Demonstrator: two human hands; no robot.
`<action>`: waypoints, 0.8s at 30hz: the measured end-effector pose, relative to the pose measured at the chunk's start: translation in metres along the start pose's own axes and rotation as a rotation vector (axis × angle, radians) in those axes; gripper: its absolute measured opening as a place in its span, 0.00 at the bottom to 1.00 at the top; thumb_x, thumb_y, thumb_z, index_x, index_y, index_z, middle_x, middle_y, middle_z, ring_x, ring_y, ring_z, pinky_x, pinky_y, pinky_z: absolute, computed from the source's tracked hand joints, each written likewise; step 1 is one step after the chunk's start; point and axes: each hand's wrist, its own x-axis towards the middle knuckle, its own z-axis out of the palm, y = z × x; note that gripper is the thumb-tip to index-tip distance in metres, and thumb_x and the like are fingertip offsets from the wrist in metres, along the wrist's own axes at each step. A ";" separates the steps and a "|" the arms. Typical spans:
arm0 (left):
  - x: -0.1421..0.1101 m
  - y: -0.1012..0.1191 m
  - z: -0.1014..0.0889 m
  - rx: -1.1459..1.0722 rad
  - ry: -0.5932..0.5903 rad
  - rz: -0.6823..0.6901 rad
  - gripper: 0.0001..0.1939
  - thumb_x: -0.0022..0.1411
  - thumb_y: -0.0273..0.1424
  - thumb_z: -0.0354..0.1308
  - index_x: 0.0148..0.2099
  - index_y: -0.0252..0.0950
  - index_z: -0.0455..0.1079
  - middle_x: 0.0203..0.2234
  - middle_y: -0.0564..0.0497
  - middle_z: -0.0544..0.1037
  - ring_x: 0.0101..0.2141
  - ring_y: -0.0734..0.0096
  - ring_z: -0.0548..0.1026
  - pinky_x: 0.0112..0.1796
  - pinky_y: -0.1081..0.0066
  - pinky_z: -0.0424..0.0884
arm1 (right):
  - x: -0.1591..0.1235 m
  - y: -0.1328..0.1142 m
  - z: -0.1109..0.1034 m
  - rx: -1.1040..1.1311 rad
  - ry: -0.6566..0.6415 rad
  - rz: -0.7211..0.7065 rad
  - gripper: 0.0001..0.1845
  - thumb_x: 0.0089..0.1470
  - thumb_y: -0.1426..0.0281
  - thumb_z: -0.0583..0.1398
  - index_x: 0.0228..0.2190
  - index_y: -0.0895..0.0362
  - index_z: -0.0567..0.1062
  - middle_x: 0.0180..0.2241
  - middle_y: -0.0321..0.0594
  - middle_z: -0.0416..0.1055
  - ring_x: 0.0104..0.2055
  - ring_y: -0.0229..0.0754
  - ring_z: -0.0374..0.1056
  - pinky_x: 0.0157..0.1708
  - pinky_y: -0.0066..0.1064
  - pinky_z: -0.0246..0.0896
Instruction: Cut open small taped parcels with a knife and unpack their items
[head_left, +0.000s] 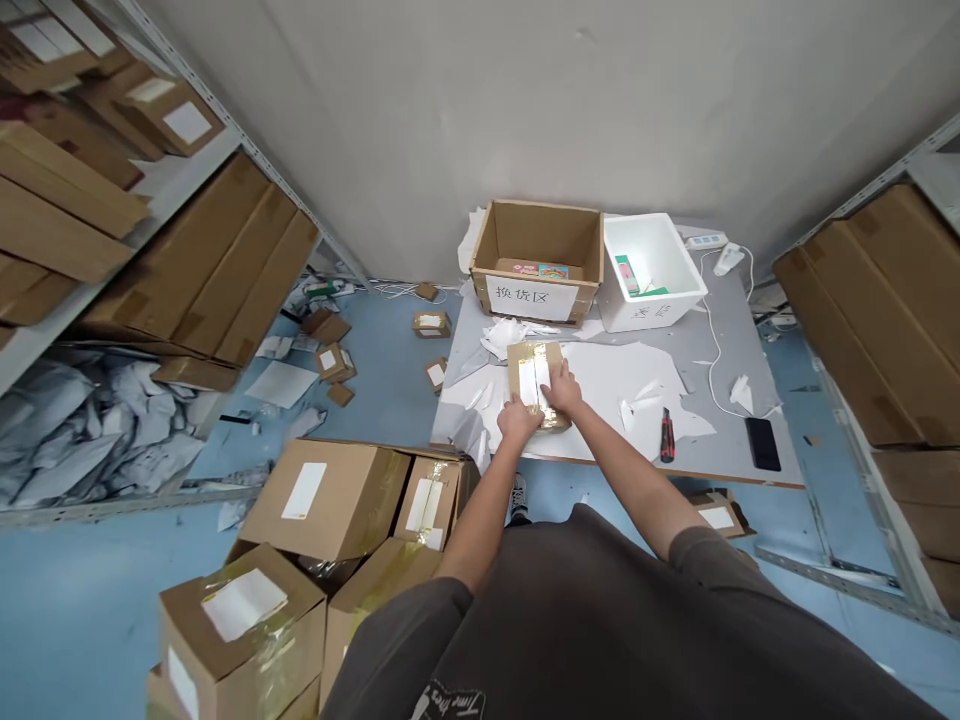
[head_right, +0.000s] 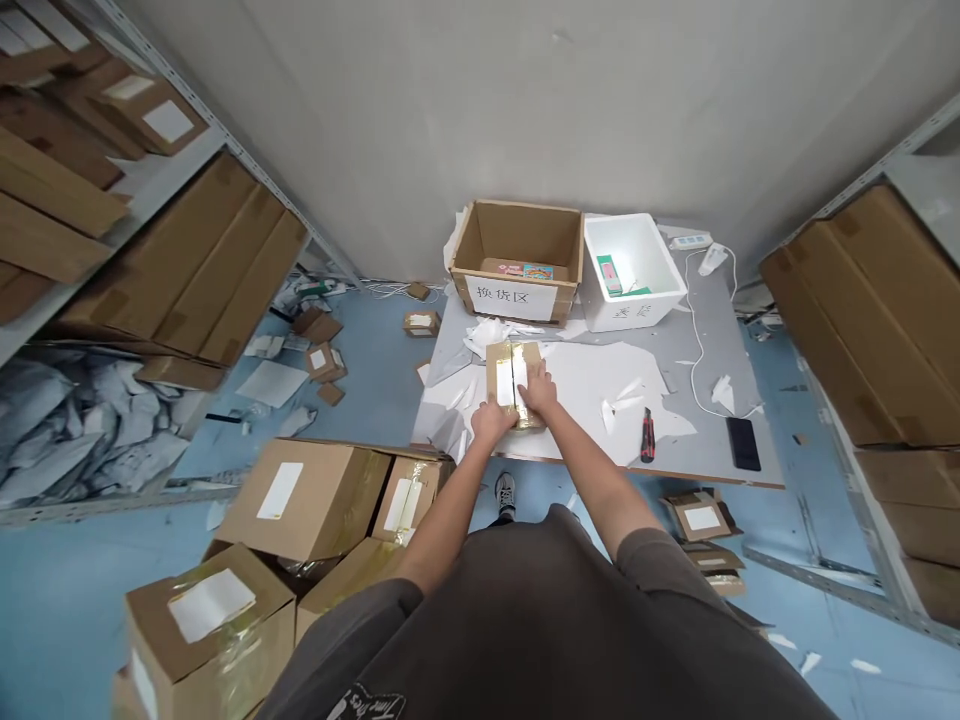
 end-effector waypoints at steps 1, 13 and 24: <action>0.001 -0.002 -0.005 -0.026 -0.015 0.024 0.47 0.66 0.50 0.60 0.77 0.26 0.57 0.55 0.25 0.80 0.55 0.39 0.81 0.52 0.57 0.73 | -0.011 0.002 0.007 -0.017 0.047 -0.004 0.42 0.69 0.55 0.59 0.75 0.59 0.57 0.79 0.61 0.38 0.70 0.65 0.59 0.62 0.49 0.63; 0.002 -0.071 -0.021 -0.150 0.213 0.356 0.46 0.69 0.28 0.55 0.83 0.41 0.42 0.80 0.43 0.47 0.76 0.47 0.55 0.71 0.51 0.60 | -0.080 0.007 0.019 0.015 0.119 -0.093 0.39 0.66 0.61 0.57 0.75 0.56 0.60 0.76 0.55 0.52 0.67 0.61 0.64 0.62 0.47 0.67; 0.034 -0.049 0.001 0.091 -0.017 0.459 0.22 0.72 0.33 0.53 0.62 0.34 0.79 0.78 0.43 0.57 0.74 0.41 0.56 0.71 0.46 0.59 | -0.090 0.087 0.020 0.024 0.174 0.104 0.31 0.71 0.66 0.50 0.72 0.53 0.68 0.75 0.54 0.55 0.69 0.60 0.64 0.62 0.49 0.68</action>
